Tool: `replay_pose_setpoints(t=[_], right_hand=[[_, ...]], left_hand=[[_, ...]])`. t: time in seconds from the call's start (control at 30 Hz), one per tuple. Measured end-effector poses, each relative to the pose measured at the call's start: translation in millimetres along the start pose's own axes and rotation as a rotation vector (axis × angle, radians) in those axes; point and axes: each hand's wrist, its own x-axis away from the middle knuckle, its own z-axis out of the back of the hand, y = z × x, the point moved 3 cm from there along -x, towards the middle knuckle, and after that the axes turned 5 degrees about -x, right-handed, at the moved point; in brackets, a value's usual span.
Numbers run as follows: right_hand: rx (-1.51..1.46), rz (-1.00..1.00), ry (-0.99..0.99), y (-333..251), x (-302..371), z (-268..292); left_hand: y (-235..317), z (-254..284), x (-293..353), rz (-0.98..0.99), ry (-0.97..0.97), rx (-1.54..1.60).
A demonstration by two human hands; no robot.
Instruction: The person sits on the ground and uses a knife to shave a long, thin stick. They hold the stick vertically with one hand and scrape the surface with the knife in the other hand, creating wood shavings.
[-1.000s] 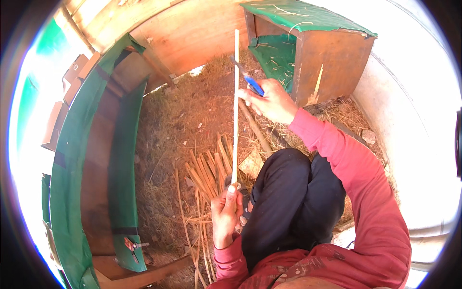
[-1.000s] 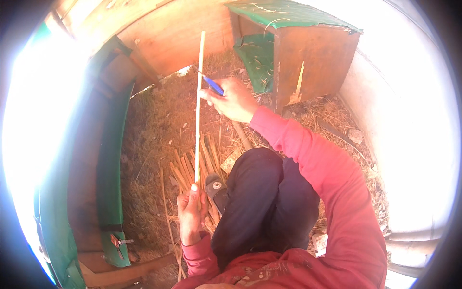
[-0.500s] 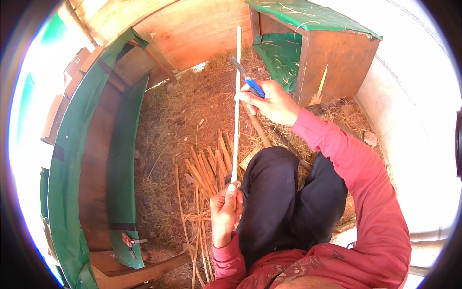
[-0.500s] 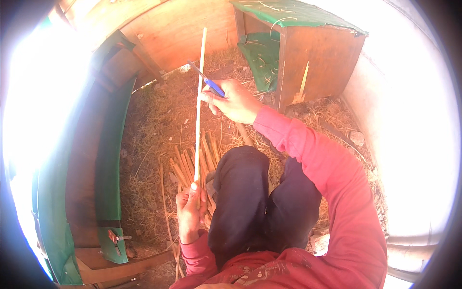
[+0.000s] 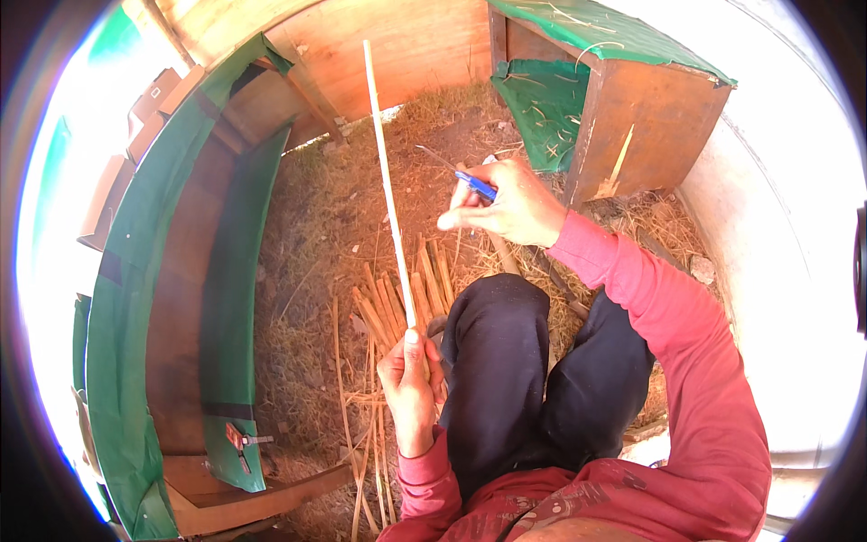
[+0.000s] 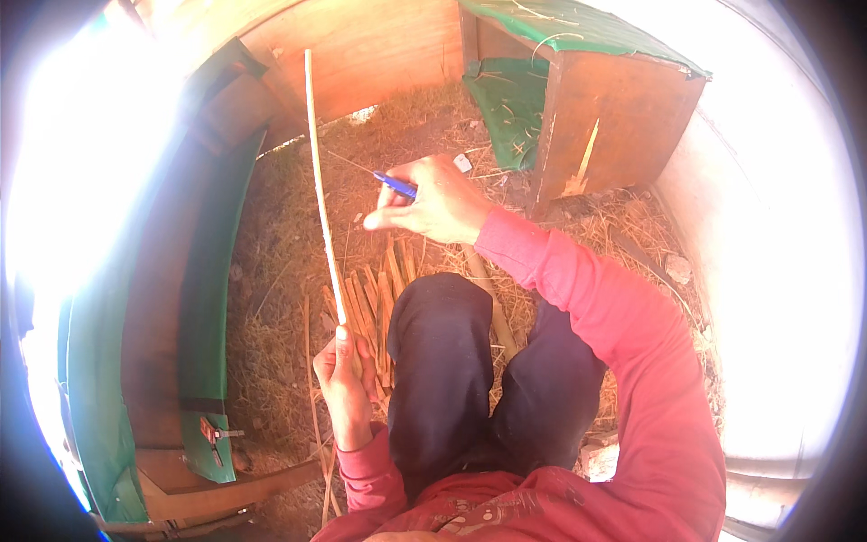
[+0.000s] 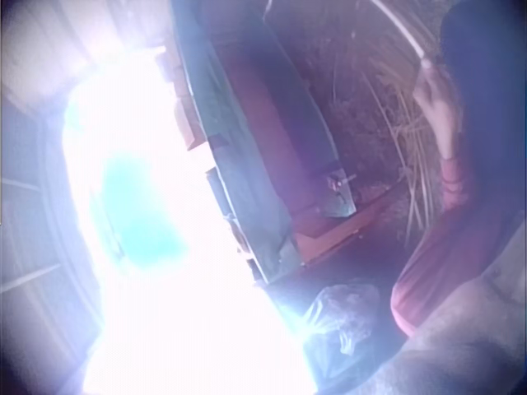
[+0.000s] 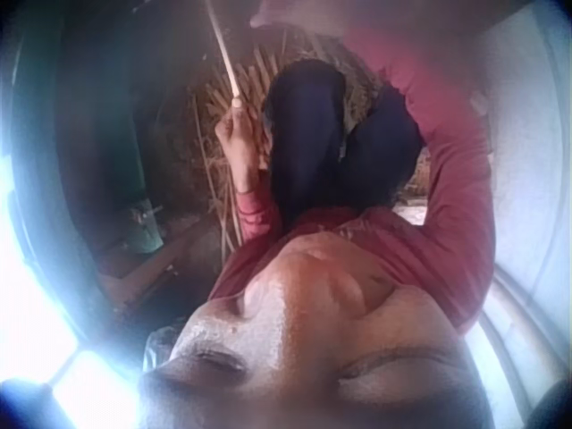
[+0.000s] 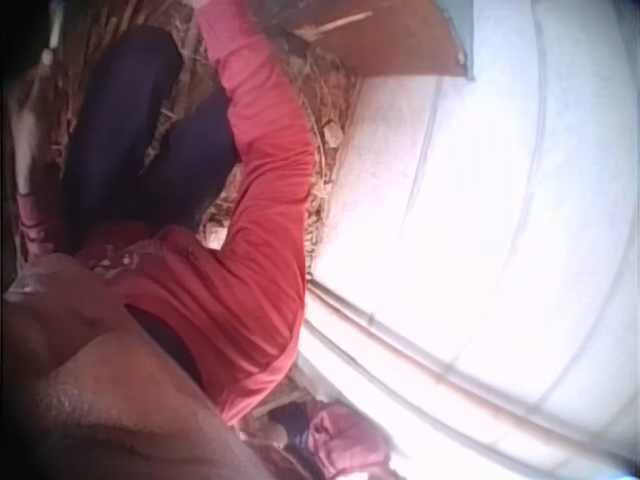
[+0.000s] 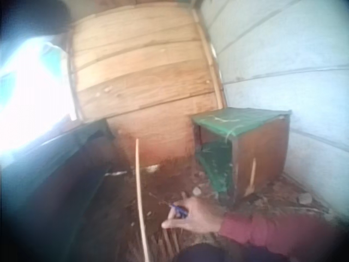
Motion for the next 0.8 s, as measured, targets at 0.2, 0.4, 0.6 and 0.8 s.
replay_pose_setpoints(t=[0.2,0.4,0.6,0.8], right_hand=[[-0.161,-0.029,-0.055,3,-3,-24],[0.036,0.091,0.151,-6,-10,-14],[-0.245,0.121,0.188,3,-15,-9],[-0.17,0.158,0.138,2,-8,-5]], left_hand=[[7,-22,-5,-0.058,0.061,-0.216],[21,-40,-21,-0.353,0.298,-0.559],[30,-37,-28,-0.268,0.113,-0.282],[21,-35,-27,-0.037,-0.162,0.142]])
